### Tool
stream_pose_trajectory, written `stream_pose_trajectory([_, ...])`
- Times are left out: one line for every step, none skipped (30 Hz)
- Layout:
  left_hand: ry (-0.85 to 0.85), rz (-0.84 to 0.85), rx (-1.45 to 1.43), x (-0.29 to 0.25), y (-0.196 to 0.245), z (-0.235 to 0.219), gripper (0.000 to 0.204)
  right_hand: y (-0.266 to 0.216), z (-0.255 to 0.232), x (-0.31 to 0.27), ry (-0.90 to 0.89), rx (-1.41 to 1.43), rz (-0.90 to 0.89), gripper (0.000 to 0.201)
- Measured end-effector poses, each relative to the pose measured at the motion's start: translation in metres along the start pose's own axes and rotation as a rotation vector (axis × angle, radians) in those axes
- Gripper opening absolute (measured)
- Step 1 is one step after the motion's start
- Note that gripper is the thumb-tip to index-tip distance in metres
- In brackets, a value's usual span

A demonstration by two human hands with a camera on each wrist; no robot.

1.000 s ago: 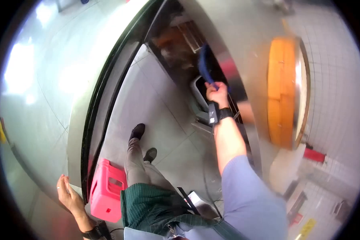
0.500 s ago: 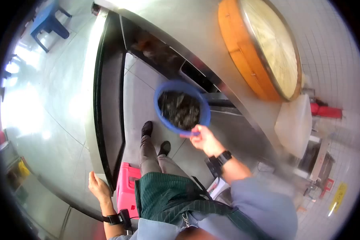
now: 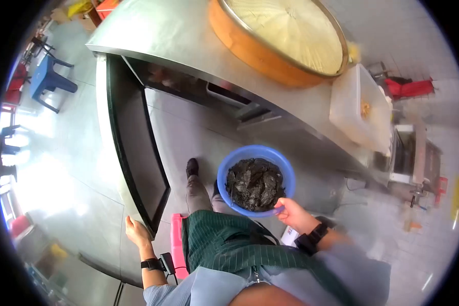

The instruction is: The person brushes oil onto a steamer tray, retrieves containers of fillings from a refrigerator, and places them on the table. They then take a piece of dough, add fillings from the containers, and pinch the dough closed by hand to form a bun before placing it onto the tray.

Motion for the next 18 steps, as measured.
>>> stream_pose_trajectory([0.011, 0.013, -0.014, 0.001, -0.002, 0.002, 0.037, -0.008, 0.011, 0.001, -0.052, 0.030, -0.060, 0.008])
stream_pose_trajectory([0.022, 0.023, -0.027, 0.002, -0.007, 0.006, 0.036, -0.016, 0.022, 0.003, -0.103, 0.060, -0.117, 0.009])
stream_pose_trajectory([0.070, 0.031, -0.008, 0.006, -0.010, 0.012, 0.033, -0.030, 0.040, 0.012, -0.093, 0.039, -0.106, 0.010])
stream_pose_trajectory([0.088, 0.007, -0.009, 0.006, -0.007, 0.009, 0.033, -0.041, 0.057, 0.023, -0.106, 0.013, -0.099, 0.010])
stream_pose_trajectory([0.071, 0.002, -0.010, 0.001, -0.004, 0.005, 0.031, -0.047, 0.073, 0.036, -0.138, 0.020, -0.091, 0.009])
stream_pose_trajectory([0.049, -0.011, -0.008, 0.001, 0.000, 0.003, 0.030, -0.059, 0.096, 0.051, -0.165, 0.022, -0.077, 0.009])
stream_pose_trajectory([0.056, -0.050, -0.012, 0.001, -0.005, 0.002, 0.030, -0.067, 0.119, 0.068, -0.153, 0.046, -0.040, 0.008])
stream_pose_trajectory([0.049, -0.045, -0.040, 0.002, -0.008, 0.002, 0.029, -0.078, 0.146, 0.079, -0.181, 0.072, -0.057, 0.010])
stream_pose_trajectory([0.042, -0.040, -0.067, 0.003, -0.011, 0.003, 0.027, -0.089, 0.168, 0.087, -0.165, 0.073, -0.084, 0.010])
stream_pose_trajectory([0.052, -0.075, -0.068, 0.004, -0.016, 0.005, 0.027, -0.101, 0.195, 0.092, -0.151, 0.077, -0.112, 0.010])
stream_pose_trajectory([0.083, -0.048, -0.034, 0.002, -0.021, 0.004, 0.025, -0.112, 0.212, 0.104, -0.160, 0.114, -0.134, 0.010])
stream_pose_trajectory([0.104, -0.023, 0.011, 0.003, -0.021, 0.000, 0.024, -0.124, 0.234, 0.117, -0.160, 0.153, -0.145, 0.010])
stream_pose_trajectory([0.091, -0.068, 0.051, 0.004, -0.023, -0.001, 0.021, -0.137, 0.256, 0.120, -0.162, 0.165, -0.136, 0.011])
stream_pose_trajectory([0.088, -0.090, 0.060, 0.005, -0.022, -0.005, 0.021, -0.148, 0.275, 0.137, -0.235, 0.200, -0.121, 0.012])
stream_pose_trajectory([0.078, -0.064, 0.082, 0.005, -0.016, -0.011, 0.021, -0.162, 0.289, 0.154, -0.268, 0.208, -0.078, 0.011])
stream_pose_trajectory([0.067, -0.037, 0.103, 0.006, -0.012, -0.010, 0.021, -0.174, 0.306, 0.165, -0.299, 0.218, -0.038, 0.011])
stream_pose_trajectory([0.068, -0.048, 0.097, 0.006, -0.018, -0.009, 0.021, -0.186, 0.322, 0.177, -0.356, 0.256, -0.068, 0.010])
stream_pose_trajectory([0.057, -0.064, 0.100, 0.001, -0.022, -0.015, 0.021, -0.196, 0.334, 0.180, -0.407, 0.294, -0.103, 0.009])
Point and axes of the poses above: each hand's wrist, its own x-axis towards the middle knuckle, its own z-axis out of the palm, y = z × x, the point moved 4 cm from there along x, towards the middle knuckle, and after that the axes turned 8 degrees about x, right-handed, at the moved point
